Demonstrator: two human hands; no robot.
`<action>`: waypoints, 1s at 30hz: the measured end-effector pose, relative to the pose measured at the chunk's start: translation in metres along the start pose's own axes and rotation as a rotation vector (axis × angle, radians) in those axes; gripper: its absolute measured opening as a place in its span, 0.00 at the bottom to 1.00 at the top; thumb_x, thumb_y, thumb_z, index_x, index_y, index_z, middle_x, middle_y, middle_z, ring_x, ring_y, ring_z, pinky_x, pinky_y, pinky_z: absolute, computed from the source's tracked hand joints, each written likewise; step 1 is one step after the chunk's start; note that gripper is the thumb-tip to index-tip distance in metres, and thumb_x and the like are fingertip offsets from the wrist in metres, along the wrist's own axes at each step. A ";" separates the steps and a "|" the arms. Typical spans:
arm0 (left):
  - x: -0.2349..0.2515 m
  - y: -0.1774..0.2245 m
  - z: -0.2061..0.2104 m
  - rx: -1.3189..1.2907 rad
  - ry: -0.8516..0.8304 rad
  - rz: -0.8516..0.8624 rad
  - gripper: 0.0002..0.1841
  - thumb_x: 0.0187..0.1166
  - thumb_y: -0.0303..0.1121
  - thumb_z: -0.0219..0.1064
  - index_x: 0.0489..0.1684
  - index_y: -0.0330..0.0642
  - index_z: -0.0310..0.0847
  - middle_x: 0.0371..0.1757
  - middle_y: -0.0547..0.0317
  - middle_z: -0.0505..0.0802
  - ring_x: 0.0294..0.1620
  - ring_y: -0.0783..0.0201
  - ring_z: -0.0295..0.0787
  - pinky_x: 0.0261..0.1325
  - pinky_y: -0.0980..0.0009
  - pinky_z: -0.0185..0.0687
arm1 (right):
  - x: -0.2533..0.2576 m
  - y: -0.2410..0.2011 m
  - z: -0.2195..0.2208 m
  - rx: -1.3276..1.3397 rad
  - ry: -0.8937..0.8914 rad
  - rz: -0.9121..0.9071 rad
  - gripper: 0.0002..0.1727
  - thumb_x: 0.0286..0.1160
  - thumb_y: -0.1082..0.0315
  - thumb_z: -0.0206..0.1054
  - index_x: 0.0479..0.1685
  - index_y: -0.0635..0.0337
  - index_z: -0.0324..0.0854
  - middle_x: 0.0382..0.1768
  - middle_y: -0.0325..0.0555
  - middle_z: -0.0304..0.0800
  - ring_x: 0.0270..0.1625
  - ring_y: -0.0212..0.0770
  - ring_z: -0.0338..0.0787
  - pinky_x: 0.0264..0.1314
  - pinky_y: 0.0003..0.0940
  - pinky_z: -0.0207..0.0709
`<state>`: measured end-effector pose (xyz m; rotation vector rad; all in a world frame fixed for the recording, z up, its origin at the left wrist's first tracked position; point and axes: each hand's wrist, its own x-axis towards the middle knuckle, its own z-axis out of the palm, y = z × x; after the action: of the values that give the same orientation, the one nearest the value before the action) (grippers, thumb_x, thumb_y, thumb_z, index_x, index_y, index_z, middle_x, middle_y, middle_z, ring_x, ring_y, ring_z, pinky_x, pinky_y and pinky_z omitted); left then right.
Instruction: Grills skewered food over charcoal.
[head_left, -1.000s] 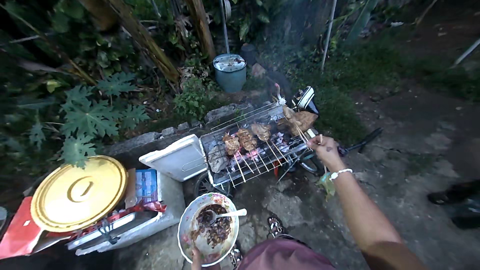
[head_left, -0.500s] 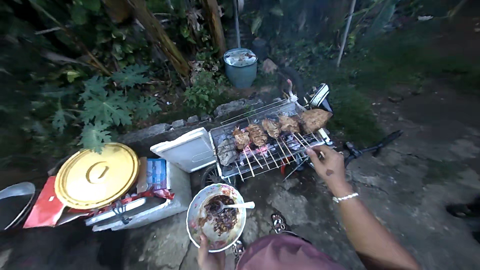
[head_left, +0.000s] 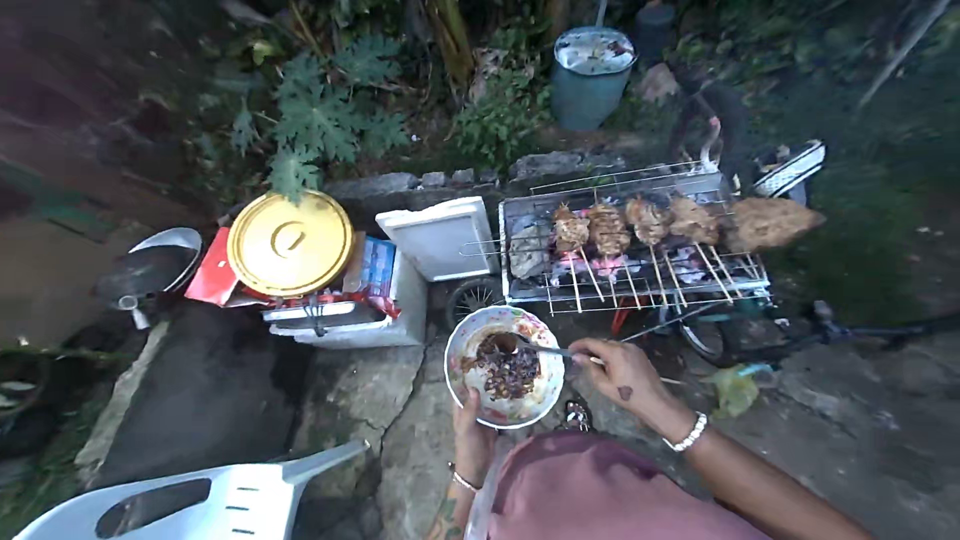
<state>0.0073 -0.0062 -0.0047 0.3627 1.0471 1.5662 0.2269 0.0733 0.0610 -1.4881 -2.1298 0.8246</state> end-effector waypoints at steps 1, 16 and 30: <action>0.000 0.000 0.000 0.001 0.001 -0.003 0.32 0.81 0.42 0.55 0.80 0.38 0.45 0.52 0.62 0.92 0.47 0.69 0.95 0.49 0.67 0.94 | 0.000 0.002 -0.001 -0.047 0.085 -0.034 0.11 0.79 0.73 0.64 0.50 0.69 0.90 0.43 0.63 0.95 0.45 0.63 0.95 0.51 0.61 0.85; 0.003 -0.006 0.014 0.048 -0.037 -0.049 0.32 0.85 0.40 0.48 0.85 0.41 0.36 0.54 0.63 0.91 0.46 0.71 0.95 0.47 0.70 0.94 | 0.005 0.007 -0.022 -0.136 -0.030 0.251 0.15 0.86 0.70 0.57 0.54 0.75 0.84 0.54 0.71 0.89 0.55 0.68 0.91 0.57 0.63 0.80; -0.004 -0.029 0.033 -0.122 -0.039 0.040 0.12 0.88 0.47 0.54 0.51 0.55 0.79 0.34 0.69 0.98 0.32 0.73 0.96 0.37 0.73 0.94 | 0.022 0.072 -0.130 -0.002 0.235 0.473 0.19 0.91 0.65 0.54 0.57 0.74 0.83 0.47 0.71 0.88 0.53 0.66 0.88 0.61 0.64 0.75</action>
<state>0.0504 0.0023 -0.0071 0.3309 0.9149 1.6440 0.3520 0.1422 0.1085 -2.0180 -1.6320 0.7503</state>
